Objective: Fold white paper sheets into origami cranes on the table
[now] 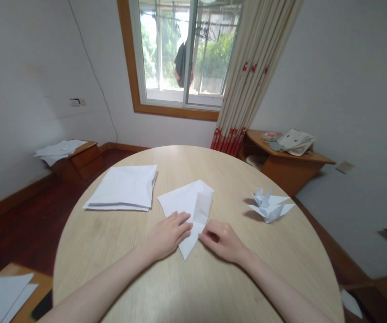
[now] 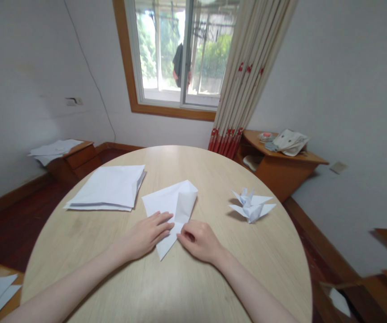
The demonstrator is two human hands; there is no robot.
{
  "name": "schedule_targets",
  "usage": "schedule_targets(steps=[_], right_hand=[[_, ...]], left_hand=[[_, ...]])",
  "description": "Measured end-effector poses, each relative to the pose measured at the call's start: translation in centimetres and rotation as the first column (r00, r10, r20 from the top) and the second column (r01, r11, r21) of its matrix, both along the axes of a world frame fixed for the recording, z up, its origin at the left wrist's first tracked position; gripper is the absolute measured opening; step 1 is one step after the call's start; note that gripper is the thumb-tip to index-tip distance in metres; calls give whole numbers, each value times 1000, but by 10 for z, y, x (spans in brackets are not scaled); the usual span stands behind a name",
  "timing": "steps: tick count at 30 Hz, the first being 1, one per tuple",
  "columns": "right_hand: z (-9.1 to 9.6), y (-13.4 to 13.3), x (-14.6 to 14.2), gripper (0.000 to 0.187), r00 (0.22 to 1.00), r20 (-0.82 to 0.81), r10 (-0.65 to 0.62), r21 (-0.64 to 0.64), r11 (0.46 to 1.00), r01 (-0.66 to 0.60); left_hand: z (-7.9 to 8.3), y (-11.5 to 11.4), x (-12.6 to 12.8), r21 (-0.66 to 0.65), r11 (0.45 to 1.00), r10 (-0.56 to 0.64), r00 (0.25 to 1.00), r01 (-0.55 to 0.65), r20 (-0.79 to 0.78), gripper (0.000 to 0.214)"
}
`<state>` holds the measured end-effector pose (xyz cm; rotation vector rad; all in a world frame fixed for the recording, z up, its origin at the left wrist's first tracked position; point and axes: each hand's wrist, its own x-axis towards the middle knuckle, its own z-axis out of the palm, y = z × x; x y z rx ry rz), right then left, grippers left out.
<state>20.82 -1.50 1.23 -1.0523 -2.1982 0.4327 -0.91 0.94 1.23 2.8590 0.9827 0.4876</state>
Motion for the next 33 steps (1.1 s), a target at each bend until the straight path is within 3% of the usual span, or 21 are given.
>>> schedule_targets(steps=[4,10,17,25,33], right_hand=[[5,3,5,25,997,60,-58,238,970,43],[8,6,8,16,983,148,-107,389,920,42],[8,6,11,28,961,193,-198,562,825,57],[8,10,16,35,947,244,-210,594,804,25],[10,14,20,17,974,206,-91,494,869,-23]], left_hand=[[7,-3,0,-34,999,-12,999,11,-30,30],[5,-6,0,-113,994,12,1000,-10,21,45],[2,-6,0,-190,982,3,991,22,131,50],[11,-12,0,-275,957,-55,987,96,153,49],[17,-13,1,-328,931,-116,982,159,146,71]])
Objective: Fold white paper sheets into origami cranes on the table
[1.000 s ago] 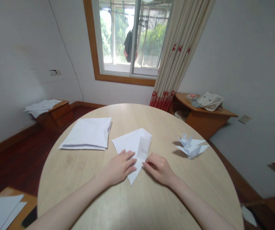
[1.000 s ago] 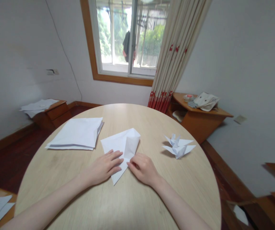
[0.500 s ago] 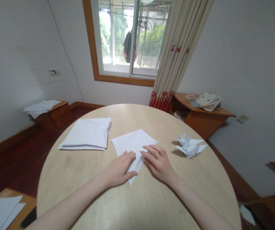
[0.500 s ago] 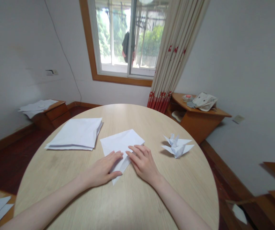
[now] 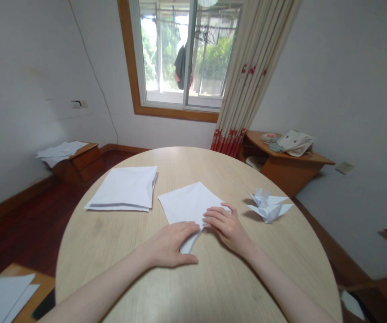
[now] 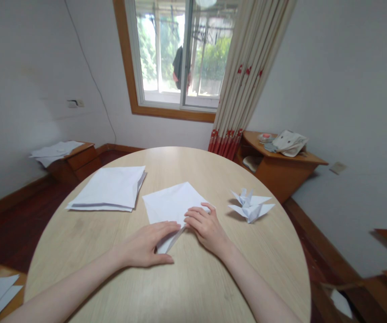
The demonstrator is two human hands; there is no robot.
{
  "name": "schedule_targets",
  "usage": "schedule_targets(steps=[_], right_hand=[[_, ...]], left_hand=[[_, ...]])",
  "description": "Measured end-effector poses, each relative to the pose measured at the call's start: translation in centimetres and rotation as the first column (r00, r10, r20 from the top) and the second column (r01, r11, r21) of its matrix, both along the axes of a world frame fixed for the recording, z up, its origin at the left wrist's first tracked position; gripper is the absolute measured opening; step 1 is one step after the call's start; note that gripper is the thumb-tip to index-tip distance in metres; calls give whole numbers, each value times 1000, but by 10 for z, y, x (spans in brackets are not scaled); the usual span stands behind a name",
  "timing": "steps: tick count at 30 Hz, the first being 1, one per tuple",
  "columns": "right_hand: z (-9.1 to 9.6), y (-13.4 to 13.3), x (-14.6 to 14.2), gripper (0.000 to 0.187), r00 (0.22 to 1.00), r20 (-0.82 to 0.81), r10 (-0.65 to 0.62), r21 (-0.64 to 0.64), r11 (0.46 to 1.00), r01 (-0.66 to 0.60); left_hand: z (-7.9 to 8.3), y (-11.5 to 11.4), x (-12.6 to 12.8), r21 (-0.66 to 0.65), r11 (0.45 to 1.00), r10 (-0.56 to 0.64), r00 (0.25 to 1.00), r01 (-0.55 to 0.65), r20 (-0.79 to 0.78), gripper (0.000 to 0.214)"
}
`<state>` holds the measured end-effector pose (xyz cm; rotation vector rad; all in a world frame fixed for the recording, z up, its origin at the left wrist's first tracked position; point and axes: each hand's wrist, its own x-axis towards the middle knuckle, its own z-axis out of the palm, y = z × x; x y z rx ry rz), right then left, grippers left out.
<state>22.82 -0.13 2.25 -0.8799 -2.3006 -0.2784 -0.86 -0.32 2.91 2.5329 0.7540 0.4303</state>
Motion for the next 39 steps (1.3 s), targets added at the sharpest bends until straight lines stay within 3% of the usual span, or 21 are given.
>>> schedule_targets(steps=[9,17,28,39], right_hand=[[2,0,-1,19,1000,24,16,-67,998,-14],[-1,2,3,20,1000,-21,18,-157,987,-21],[-1,1,6,24,996,-86,16,-255,966,-37],[-1,1,5,25,981,-196,-15,-317,947,-49]], left_hand=[[-1,-1,1,77,996,-38,999,38,-3,63],[-1,-2,0,106,993,-55,998,57,-22,70],[2,0,-3,154,987,-50,999,51,-10,44],[-3,2,-1,102,994,30,999,-34,41,37]])
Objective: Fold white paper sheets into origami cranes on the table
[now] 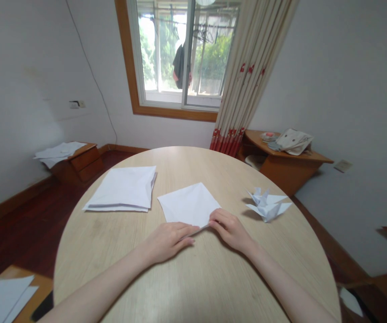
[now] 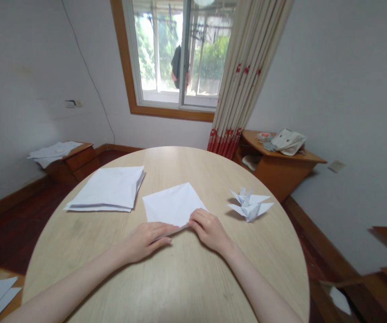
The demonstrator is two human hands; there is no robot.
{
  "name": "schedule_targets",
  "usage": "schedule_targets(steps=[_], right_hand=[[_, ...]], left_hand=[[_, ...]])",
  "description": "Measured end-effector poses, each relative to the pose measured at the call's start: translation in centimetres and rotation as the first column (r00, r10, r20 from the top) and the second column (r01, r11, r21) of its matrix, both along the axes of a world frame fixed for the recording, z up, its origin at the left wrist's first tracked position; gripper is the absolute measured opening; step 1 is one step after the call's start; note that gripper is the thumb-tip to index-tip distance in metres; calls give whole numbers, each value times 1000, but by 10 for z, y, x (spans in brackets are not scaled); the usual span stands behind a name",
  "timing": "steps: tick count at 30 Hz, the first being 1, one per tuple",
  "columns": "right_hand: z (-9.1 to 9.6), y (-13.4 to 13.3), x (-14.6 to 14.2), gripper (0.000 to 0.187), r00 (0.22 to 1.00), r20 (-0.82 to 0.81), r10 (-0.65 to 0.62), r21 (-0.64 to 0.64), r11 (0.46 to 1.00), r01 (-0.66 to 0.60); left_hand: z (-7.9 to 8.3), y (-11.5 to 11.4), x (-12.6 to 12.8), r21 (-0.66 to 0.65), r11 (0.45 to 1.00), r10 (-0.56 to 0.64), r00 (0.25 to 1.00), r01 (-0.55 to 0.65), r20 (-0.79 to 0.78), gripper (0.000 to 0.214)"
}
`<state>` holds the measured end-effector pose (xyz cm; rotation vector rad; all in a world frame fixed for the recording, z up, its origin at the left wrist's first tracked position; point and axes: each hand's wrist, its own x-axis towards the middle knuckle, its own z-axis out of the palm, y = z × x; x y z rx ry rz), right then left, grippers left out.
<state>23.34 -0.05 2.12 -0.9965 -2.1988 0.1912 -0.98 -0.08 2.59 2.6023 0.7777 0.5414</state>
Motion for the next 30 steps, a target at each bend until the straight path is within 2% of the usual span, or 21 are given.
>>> schedule_targets(steps=[7,16,25,30], right_hand=[[-1,0,-1,28,999,10,-40,-40,998,41],[-5,-2,-4,34,993,93,-78,-51,995,83],[-7,-1,-1,37,994,22,-111,-152,982,113],[-7,-1,-2,36,988,77,-132,-169,975,143]], left_hand=[[-5,0,0,30,981,187,978,-190,89,36],[-7,-1,0,127,948,262,942,-292,212,35],[-11,1,-1,205,894,351,907,-399,233,36],[-13,2,0,164,879,414,886,-449,207,33]])
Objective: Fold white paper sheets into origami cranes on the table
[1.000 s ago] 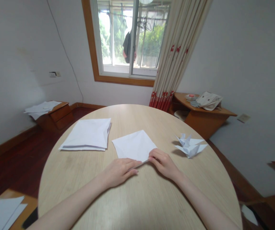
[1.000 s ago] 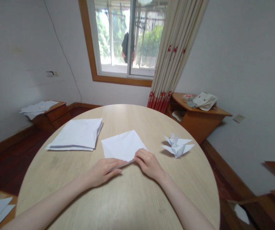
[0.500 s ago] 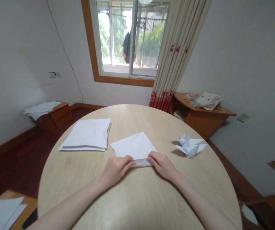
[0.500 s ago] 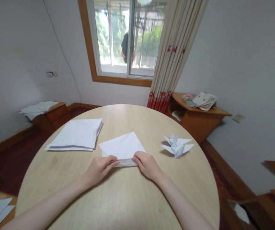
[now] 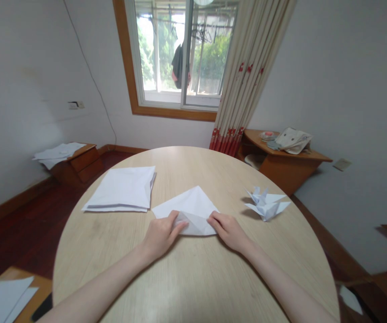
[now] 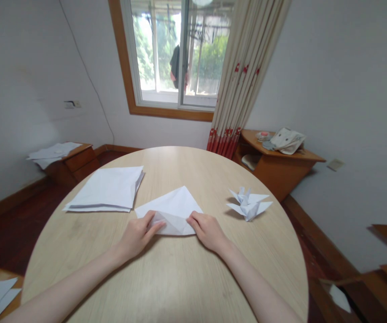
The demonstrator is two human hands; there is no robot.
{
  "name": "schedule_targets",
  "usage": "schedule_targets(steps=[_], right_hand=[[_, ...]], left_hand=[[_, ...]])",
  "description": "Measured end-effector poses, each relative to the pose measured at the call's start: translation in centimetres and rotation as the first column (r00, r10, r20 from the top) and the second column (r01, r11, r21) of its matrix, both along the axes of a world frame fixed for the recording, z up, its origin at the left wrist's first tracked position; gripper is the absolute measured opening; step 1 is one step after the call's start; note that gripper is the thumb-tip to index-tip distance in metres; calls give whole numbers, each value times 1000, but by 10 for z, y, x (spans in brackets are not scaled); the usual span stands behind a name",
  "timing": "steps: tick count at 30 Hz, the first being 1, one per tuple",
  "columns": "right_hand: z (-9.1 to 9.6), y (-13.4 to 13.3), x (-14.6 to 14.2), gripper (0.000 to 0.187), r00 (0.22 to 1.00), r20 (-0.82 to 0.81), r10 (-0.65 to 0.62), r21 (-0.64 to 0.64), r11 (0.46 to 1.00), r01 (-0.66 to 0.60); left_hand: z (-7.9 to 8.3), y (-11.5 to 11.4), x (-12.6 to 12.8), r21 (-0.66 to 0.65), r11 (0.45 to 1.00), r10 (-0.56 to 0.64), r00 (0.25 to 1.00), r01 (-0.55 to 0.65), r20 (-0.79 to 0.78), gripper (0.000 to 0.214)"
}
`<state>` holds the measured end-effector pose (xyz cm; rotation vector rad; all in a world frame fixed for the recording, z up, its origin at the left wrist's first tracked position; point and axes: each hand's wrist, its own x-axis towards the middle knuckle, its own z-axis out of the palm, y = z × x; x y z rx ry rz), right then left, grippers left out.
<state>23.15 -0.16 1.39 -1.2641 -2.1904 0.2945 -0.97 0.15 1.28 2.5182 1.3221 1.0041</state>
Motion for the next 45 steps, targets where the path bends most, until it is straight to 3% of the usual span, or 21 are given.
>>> schedule_targets(steps=[6,10,14,19,25,34,40,45], right_hand=[[0,-1,-2,35,991,127,-42,-14,999,44],[3,-1,-3,31,974,214,-70,-71,994,87],[3,0,-5,28,960,271,-71,-87,991,98],[1,0,-6,26,951,301,-68,-72,993,94],[-2,2,-7,29,940,326,-96,-48,992,118],[-4,3,-6,29,940,321,-115,-42,990,136],[-2,3,-8,28,950,287,-126,-75,985,154],[-1,3,-9,27,947,294,-129,-81,984,159]], left_hand=[[7,-4,2,-144,989,-6,995,20,97,25],[11,-6,5,-320,939,-33,961,123,273,22],[13,-7,6,-393,886,-65,906,245,419,38],[18,-8,5,-434,866,-61,914,248,402,49],[23,-10,5,-400,907,-43,972,135,231,47],[23,-21,11,-266,950,173,985,-162,19,40],[9,-14,12,-123,983,146,987,-136,73,33],[6,-7,9,-101,987,138,979,-123,153,30]])
